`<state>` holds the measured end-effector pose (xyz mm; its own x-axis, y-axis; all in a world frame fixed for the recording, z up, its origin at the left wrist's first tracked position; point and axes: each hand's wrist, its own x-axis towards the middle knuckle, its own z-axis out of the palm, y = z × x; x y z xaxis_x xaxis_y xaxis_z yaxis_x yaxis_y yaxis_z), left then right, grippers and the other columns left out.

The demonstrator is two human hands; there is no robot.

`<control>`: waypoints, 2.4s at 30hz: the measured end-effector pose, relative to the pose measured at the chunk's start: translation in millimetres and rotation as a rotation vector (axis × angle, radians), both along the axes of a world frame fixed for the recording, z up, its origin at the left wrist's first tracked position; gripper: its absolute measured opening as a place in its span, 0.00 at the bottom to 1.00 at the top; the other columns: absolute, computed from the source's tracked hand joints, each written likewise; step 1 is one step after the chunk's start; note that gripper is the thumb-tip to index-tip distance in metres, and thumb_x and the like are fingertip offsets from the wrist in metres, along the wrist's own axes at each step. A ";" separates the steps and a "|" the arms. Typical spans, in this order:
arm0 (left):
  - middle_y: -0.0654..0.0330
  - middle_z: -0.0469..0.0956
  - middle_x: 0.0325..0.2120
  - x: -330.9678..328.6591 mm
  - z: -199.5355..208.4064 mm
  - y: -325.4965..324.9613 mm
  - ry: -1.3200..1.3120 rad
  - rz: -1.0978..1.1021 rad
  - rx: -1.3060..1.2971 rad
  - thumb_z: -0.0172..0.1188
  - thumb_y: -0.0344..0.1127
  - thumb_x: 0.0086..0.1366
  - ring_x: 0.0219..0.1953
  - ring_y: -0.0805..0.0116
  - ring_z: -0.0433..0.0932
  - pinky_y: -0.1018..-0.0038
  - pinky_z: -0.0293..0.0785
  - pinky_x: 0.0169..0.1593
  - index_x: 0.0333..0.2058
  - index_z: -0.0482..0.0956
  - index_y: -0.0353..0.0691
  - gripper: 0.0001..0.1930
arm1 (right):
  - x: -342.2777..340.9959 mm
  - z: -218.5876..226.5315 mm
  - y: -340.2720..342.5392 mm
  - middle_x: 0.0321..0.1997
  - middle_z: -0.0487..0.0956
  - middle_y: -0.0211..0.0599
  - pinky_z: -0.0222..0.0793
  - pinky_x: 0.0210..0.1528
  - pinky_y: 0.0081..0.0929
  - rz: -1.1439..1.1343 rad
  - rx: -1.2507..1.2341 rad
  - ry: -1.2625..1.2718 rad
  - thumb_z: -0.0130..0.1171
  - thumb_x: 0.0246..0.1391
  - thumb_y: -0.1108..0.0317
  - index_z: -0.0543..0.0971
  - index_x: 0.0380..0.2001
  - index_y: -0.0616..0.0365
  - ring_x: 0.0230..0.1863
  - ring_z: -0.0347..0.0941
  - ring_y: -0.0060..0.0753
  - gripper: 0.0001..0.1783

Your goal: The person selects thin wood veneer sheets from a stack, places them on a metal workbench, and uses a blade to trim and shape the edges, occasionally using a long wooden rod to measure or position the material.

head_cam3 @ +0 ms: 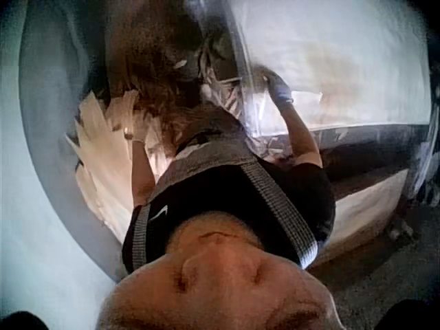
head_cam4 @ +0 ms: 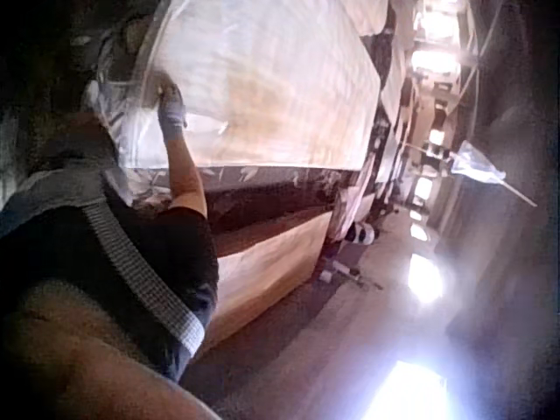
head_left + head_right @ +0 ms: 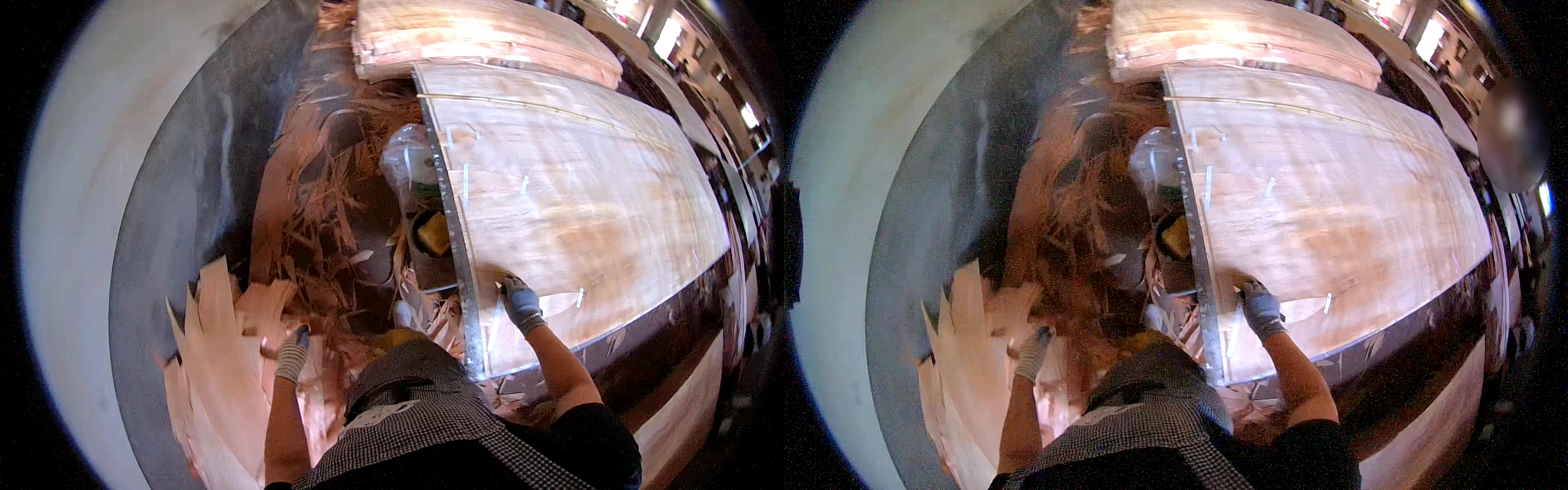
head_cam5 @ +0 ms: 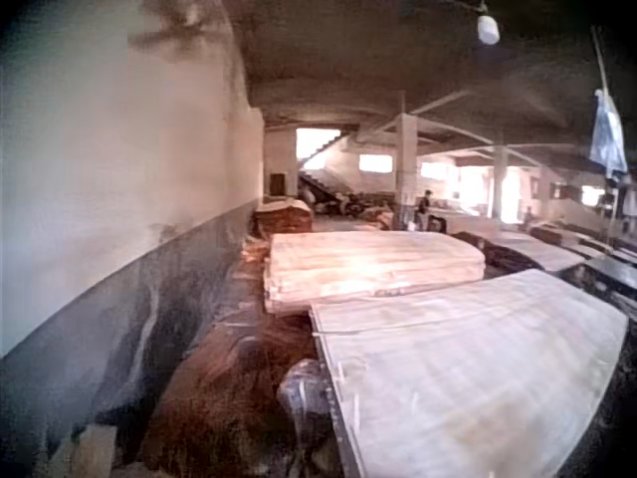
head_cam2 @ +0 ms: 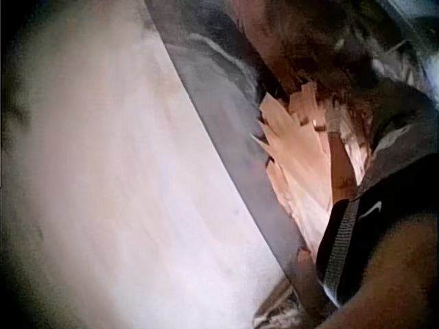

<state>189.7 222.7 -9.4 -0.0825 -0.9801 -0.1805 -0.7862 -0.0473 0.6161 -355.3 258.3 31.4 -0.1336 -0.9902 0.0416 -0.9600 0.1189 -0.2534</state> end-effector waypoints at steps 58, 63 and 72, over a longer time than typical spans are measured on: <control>0.50 0.75 0.37 -456.6 92.7 -645.7 0.700 -1.585 0.071 0.53 0.37 0.57 0.39 0.54 0.74 0.66 0.69 0.43 0.40 0.73 0.38 0.14 | 259.3 75.6 -431.7 0.24 0.76 0.31 0.67 0.28 0.22 -1.370 -0.588 -1.071 0.56 0.43 0.74 0.71 0.42 0.65 0.24 0.69 0.21 0.19; 0.51 0.68 0.45 -523.5 156.4 -743.5 0.802 -1.514 -0.656 0.54 0.30 0.48 0.47 0.52 0.66 0.60 0.60 0.52 0.42 0.71 0.39 0.19 | 320.4 -59.1 -460.5 0.31 0.77 0.47 0.69 0.32 0.29 -1.442 -0.355 -0.814 0.58 0.44 0.62 0.77 0.37 0.57 0.30 0.75 0.35 0.16; 0.39 0.64 0.48 -604.7 -27.4 -1008.0 0.095 -0.701 -0.090 0.54 0.39 0.50 0.50 0.46 0.65 0.62 0.62 0.52 0.55 0.53 0.34 0.34 | 363.2 -54.8 -526.0 0.33 0.78 0.40 0.68 0.32 0.32 -1.081 0.043 -0.552 0.52 0.47 0.59 0.73 0.42 0.52 0.30 0.74 0.38 0.18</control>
<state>-415.0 -785.2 -36.8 -0.7099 -0.7016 -0.0618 -0.5557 0.5041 0.6611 8.0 -267.8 -23.4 -0.8810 -0.3558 -0.3118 -0.1243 0.8100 -0.5731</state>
